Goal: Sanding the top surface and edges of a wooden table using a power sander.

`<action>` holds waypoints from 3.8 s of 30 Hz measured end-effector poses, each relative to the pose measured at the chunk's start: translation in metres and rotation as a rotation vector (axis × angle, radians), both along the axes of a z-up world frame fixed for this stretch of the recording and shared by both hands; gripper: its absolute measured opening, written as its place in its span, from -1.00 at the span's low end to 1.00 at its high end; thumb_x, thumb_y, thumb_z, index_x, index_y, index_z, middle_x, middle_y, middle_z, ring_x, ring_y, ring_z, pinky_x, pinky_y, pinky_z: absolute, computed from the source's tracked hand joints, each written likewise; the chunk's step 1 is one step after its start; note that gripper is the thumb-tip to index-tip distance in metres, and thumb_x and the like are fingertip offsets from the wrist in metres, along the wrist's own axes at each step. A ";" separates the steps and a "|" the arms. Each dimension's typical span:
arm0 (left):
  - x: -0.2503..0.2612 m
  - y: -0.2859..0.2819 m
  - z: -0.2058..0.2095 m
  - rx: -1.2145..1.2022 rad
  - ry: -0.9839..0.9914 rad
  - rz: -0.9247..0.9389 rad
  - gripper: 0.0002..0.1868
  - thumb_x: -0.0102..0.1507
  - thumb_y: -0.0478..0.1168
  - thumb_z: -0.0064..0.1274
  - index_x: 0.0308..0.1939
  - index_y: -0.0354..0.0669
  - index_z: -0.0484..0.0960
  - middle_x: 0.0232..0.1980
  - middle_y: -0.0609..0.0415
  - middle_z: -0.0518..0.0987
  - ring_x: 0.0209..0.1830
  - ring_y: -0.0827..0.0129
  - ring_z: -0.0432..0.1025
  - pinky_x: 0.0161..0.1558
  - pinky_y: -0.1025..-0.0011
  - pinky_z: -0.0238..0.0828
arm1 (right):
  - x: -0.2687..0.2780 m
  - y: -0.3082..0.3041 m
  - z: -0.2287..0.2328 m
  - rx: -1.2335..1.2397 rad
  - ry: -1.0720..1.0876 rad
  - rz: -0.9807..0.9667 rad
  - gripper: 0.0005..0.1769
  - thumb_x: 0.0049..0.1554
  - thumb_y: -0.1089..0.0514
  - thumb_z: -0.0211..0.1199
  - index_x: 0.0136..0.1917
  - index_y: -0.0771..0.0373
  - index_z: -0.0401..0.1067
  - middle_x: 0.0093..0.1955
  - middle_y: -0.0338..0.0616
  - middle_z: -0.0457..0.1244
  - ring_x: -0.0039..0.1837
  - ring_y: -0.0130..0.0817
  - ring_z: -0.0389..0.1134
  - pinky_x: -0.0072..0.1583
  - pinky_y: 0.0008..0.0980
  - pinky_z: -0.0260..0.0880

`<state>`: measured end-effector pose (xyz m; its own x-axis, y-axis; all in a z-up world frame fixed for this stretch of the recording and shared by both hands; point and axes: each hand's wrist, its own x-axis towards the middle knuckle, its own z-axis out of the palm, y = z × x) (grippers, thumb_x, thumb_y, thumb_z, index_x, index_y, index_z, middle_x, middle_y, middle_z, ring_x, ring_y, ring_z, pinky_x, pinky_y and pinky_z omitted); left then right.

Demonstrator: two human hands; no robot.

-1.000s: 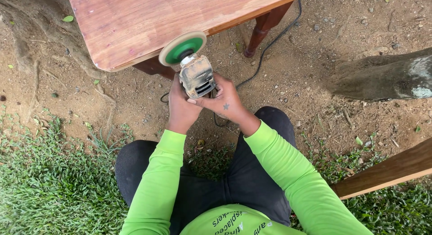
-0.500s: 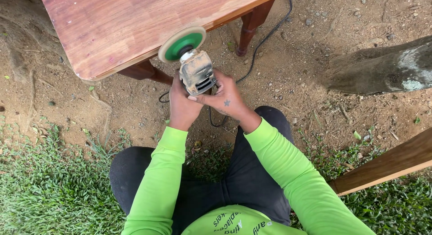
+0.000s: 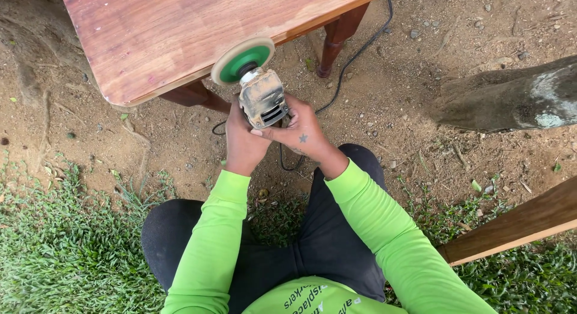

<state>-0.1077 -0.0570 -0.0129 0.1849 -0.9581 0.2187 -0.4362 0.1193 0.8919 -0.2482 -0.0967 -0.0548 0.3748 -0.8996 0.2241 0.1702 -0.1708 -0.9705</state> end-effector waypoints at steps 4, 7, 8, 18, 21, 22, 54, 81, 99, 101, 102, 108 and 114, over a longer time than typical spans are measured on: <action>-0.022 -0.018 -0.011 -0.037 -0.061 -0.019 -0.45 0.14 -0.26 0.33 0.11 -0.35 0.43 0.01 -0.19 0.66 0.04 0.10 0.63 0.06 0.30 0.55 | -0.024 -0.009 -0.004 0.071 -0.078 -0.012 -0.24 -0.05 0.15 0.63 0.31 0.44 0.37 0.25 -0.06 0.37 0.31 -0.39 0.37 0.39 -0.31 0.36; -0.033 -0.024 -0.013 -0.077 -0.078 -0.034 -0.45 0.12 -0.30 0.31 0.12 -0.36 0.43 0.01 -0.21 0.66 0.05 0.09 0.63 0.07 0.28 0.54 | -0.035 -0.013 -0.009 0.074 -0.094 -0.023 -0.30 -0.02 0.18 0.62 0.30 0.42 0.39 0.26 -0.08 0.38 0.33 -0.38 0.37 0.41 -0.31 0.36; -0.034 -0.025 -0.012 -0.048 -0.059 -0.037 -0.44 0.12 -0.29 0.31 0.13 -0.36 0.42 0.01 -0.19 0.67 0.05 0.12 0.64 0.07 0.29 0.55 | -0.036 -0.014 -0.009 0.073 -0.110 -0.028 -0.30 -0.02 0.19 0.62 0.31 0.42 0.39 0.26 -0.07 0.38 0.33 -0.38 0.37 0.41 -0.30 0.36; -0.006 0.000 0.002 -0.005 0.002 -0.001 -0.38 0.14 -0.26 0.31 0.22 -0.35 0.40 0.08 -0.12 0.67 0.08 0.26 0.62 0.11 0.33 0.56 | -0.006 -0.001 0.004 -0.043 -0.066 0.043 -0.24 -0.01 0.14 0.62 0.35 0.44 0.37 0.28 -0.03 0.36 0.34 -0.34 0.37 0.40 -0.27 0.39; -0.002 0.004 -0.001 -0.022 -0.015 0.016 -0.39 0.16 -0.26 0.30 0.23 -0.34 0.40 0.09 -0.12 0.67 0.10 0.27 0.61 0.13 0.33 0.55 | -0.002 -0.002 0.005 -0.054 0.108 0.016 -0.26 -0.08 0.11 0.64 0.28 0.43 0.43 0.20 -0.05 0.40 0.25 -0.36 0.44 0.30 -0.30 0.48; -0.002 0.004 -0.002 -0.022 -0.017 0.019 -0.39 0.16 -0.26 0.30 0.23 -0.34 0.40 0.09 -0.12 0.67 0.10 0.27 0.61 0.13 0.33 0.55 | -0.003 -0.001 0.005 -0.054 0.106 0.018 -0.26 -0.08 0.11 0.64 0.28 0.43 0.43 0.20 -0.05 0.40 0.25 -0.36 0.44 0.30 -0.30 0.48; -0.064 -0.034 -0.003 0.016 -0.033 -0.010 -0.35 0.09 -0.27 0.33 0.19 -0.37 0.40 0.05 -0.16 0.68 0.08 0.20 0.63 0.11 0.31 0.55 | -0.064 -0.029 -0.010 -0.006 -0.105 -0.013 -0.23 -0.05 0.21 0.62 0.35 0.41 0.37 0.28 -0.08 0.36 0.35 -0.39 0.36 0.42 -0.30 0.36; -0.096 -0.046 -0.002 -0.016 -0.008 -0.052 -0.39 0.13 -0.31 0.31 0.19 -0.36 0.38 0.07 -0.13 0.66 0.08 0.24 0.61 0.11 0.33 0.54 | -0.094 -0.040 -0.004 -0.015 -0.118 -0.019 -0.24 -0.02 0.18 0.65 0.35 0.40 0.38 0.31 -0.08 0.35 0.36 -0.40 0.35 0.43 -0.29 0.37; -0.140 -0.071 -0.005 -0.021 -0.045 -0.095 -0.40 0.09 -0.30 0.34 0.15 -0.32 0.42 0.05 -0.14 0.67 0.08 0.15 0.63 0.10 0.25 0.55 | -0.140 -0.059 -0.010 0.025 -0.123 -0.038 -0.26 -0.04 0.21 0.64 0.33 0.41 0.40 0.29 -0.10 0.37 0.36 -0.39 0.36 0.44 -0.30 0.35; -0.134 -0.063 -0.001 -0.007 -0.036 -0.078 -0.39 0.10 -0.29 0.34 0.16 -0.32 0.41 0.06 -0.13 0.67 0.08 0.17 0.63 0.10 0.27 0.56 | -0.133 -0.056 -0.002 0.021 -0.110 -0.027 -0.25 -0.05 0.20 0.64 0.34 0.40 0.39 0.30 -0.10 0.36 0.35 -0.40 0.35 0.44 -0.30 0.34; -0.131 -0.059 0.001 0.008 -0.026 -0.065 -0.39 0.10 -0.29 0.33 0.16 -0.33 0.40 0.06 -0.13 0.68 0.09 0.19 0.64 0.11 0.29 0.56 | -0.129 -0.054 0.002 0.018 -0.097 -0.019 -0.23 -0.05 0.20 0.64 0.35 0.40 0.38 0.31 -0.10 0.36 0.35 -0.41 0.35 0.43 -0.31 0.33; -0.142 -0.067 0.000 -0.009 -0.031 -0.066 -0.38 0.09 -0.29 0.33 0.17 -0.32 0.41 0.05 -0.15 0.68 0.08 0.15 0.64 0.10 0.26 0.56 | -0.140 -0.061 -0.007 0.018 -0.130 -0.034 -0.25 -0.06 0.22 0.65 0.33 0.42 0.39 0.29 -0.10 0.37 0.35 -0.40 0.35 0.44 -0.29 0.33; -0.175 -0.105 -0.021 -0.091 -0.101 -0.150 -0.36 0.02 -0.27 0.37 0.10 -0.33 0.41 -0.01 -0.20 0.64 0.03 -0.02 0.59 0.06 0.14 0.50 | -0.178 -0.079 -0.012 0.082 -0.229 -0.087 -0.30 -0.02 0.24 0.62 0.31 0.38 0.38 0.27 -0.13 0.37 0.33 -0.41 0.37 0.44 -0.30 0.35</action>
